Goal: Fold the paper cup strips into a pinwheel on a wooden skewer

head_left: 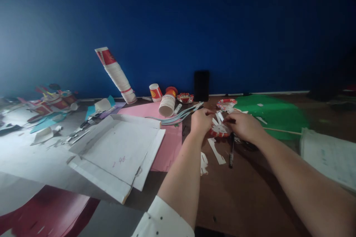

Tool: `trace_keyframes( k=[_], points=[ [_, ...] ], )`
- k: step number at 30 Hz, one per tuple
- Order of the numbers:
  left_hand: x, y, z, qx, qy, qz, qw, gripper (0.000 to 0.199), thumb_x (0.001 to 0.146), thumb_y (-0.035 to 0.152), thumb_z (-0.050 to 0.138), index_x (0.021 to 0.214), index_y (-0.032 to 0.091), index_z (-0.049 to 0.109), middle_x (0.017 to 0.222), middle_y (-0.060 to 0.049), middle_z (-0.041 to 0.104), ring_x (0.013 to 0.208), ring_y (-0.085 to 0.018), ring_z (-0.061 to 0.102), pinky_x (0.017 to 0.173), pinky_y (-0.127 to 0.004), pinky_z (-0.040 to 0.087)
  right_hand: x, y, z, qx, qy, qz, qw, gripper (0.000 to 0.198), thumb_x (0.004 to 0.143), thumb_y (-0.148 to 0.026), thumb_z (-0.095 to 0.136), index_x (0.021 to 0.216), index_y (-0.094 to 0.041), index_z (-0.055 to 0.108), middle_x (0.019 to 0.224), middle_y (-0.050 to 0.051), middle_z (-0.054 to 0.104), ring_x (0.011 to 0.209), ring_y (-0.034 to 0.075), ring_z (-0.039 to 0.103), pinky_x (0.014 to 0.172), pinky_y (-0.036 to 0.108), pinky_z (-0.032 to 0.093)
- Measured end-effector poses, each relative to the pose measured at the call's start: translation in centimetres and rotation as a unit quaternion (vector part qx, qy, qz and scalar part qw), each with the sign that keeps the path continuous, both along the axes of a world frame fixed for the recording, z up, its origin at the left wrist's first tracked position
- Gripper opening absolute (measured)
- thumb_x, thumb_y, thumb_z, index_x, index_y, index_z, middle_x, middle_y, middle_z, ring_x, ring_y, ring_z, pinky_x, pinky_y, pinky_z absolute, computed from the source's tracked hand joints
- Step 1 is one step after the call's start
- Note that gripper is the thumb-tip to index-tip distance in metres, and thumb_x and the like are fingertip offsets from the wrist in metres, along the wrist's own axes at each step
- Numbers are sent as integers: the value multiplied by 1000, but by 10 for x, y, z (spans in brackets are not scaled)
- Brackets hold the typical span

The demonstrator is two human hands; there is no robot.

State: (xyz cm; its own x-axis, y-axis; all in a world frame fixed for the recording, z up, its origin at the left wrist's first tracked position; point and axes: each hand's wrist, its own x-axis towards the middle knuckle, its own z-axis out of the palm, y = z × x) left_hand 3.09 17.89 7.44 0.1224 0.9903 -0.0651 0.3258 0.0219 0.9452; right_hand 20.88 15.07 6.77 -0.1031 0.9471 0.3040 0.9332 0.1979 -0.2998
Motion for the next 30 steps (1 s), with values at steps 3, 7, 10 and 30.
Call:
trace_keyframes(
  k=[3, 7, 10, 30],
  points=[
    [-1, -2, 1, 68, 96, 5, 993, 19, 87, 20, 62, 98, 20, 77, 81, -6, 75, 76, -18, 69, 78, -26, 52, -1, -1, 0, -6, -3, -5, 1000, 16, 80, -27, 62, 82, -27, 78, 91, 4, 78, 79, 21, 69, 62, 29, 43],
    [2, -11, 8, 140, 253, -53, 956, 21, 86, 18, 61, 97, 22, 79, 103, -11, 76, 99, -26, 69, 89, -32, 50, -2, -2, -2, -11, -6, -11, 1000, 16, 80, -29, 62, 85, -27, 77, 91, 4, 78, 80, 21, 69, 61, 29, 41],
    [6, -18, 13, 157, 342, -107, 920, 18, 83, 18, 65, 92, 19, 80, 102, -18, 75, 101, -32, 69, 90, -38, 51, -3, -2, -3, -14, -9, -11, 1000, 17, 81, -28, 61, 86, -26, 77, 94, 4, 78, 82, 21, 69, 62, 29, 42],
    [17, -30, 25, 174, 511, -155, 827, 30, 92, 20, 52, 111, 13, 73, 113, -17, 72, 117, -26, 62, 95, -33, 52, -4, -4, -6, -49, -80, 0, 996, 22, 88, -22, 50, 92, -22, 72, 104, 9, 69, 88, 21, 64, 65, 28, 36]
  ],
)
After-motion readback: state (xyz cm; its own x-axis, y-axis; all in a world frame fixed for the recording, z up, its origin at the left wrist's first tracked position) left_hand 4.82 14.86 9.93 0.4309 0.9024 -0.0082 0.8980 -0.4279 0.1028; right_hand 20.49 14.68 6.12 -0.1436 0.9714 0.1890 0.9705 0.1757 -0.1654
